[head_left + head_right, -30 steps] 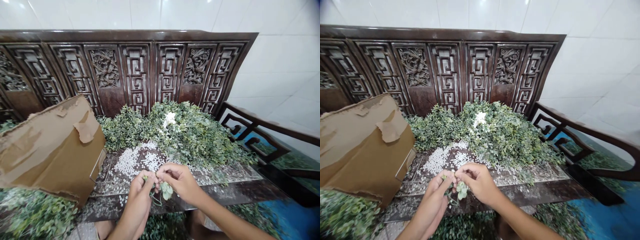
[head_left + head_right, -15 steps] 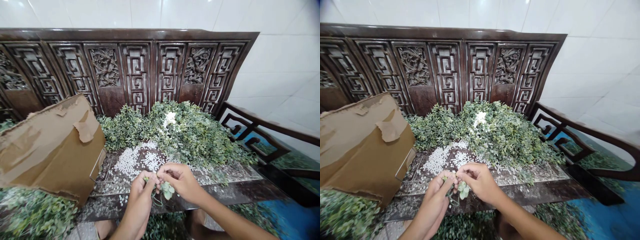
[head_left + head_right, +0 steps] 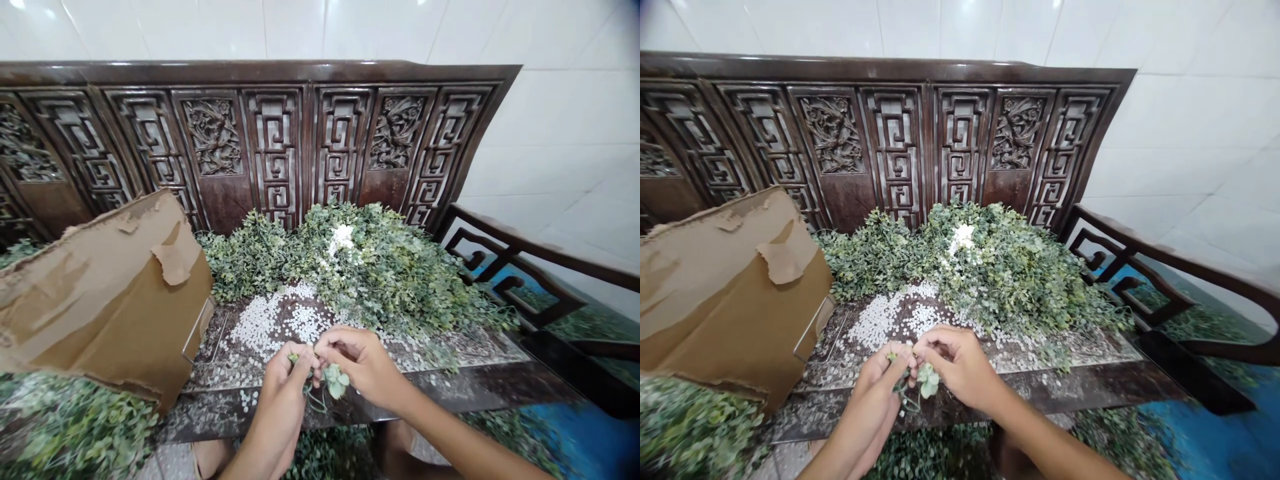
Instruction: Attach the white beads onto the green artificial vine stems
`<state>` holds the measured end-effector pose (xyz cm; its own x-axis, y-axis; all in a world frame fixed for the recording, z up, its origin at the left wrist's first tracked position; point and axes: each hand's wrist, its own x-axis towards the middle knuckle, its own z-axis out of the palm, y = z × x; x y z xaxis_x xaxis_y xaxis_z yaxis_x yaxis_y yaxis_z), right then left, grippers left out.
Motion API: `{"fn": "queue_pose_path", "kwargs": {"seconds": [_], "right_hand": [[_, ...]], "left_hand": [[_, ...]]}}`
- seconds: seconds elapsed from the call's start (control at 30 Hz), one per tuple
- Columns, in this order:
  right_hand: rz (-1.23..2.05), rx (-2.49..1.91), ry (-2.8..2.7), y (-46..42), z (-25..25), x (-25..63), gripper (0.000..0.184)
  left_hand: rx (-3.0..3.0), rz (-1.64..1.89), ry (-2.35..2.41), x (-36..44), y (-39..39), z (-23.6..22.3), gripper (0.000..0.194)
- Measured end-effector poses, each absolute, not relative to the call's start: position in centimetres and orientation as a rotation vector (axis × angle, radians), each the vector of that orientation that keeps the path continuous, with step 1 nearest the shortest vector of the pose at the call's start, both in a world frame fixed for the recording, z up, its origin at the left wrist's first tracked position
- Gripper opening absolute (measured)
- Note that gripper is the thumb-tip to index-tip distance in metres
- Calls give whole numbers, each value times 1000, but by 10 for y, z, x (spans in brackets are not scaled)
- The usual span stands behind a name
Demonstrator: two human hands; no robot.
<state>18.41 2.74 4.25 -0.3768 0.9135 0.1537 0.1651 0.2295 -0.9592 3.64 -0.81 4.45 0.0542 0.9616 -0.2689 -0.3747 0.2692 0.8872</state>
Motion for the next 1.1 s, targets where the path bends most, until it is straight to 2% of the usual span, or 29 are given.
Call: {"fn": "queue_pose_path", "kwargs": {"seconds": [0.13,0.27,0.6,0.87,1.1], "right_hand": [[1326,-986,-1627,28,41,184,20],[1276,-996,-1635,30,36,186,17],[1243,-1014,-1623,28,36,189,12],[1389,-966,-1562,28,41,191,16],[1392,-964,-1530,27,37,189,15]], "left_hand": [[720,1154,1036,36,-9,51,29],[719,1122,1105,36,-8,50,23],[1198,1089,1225,30,-4,39,29],[1260,1082,1291,30,-6,39,32],[1286,1071,1314,29,-5,35,29]]}}
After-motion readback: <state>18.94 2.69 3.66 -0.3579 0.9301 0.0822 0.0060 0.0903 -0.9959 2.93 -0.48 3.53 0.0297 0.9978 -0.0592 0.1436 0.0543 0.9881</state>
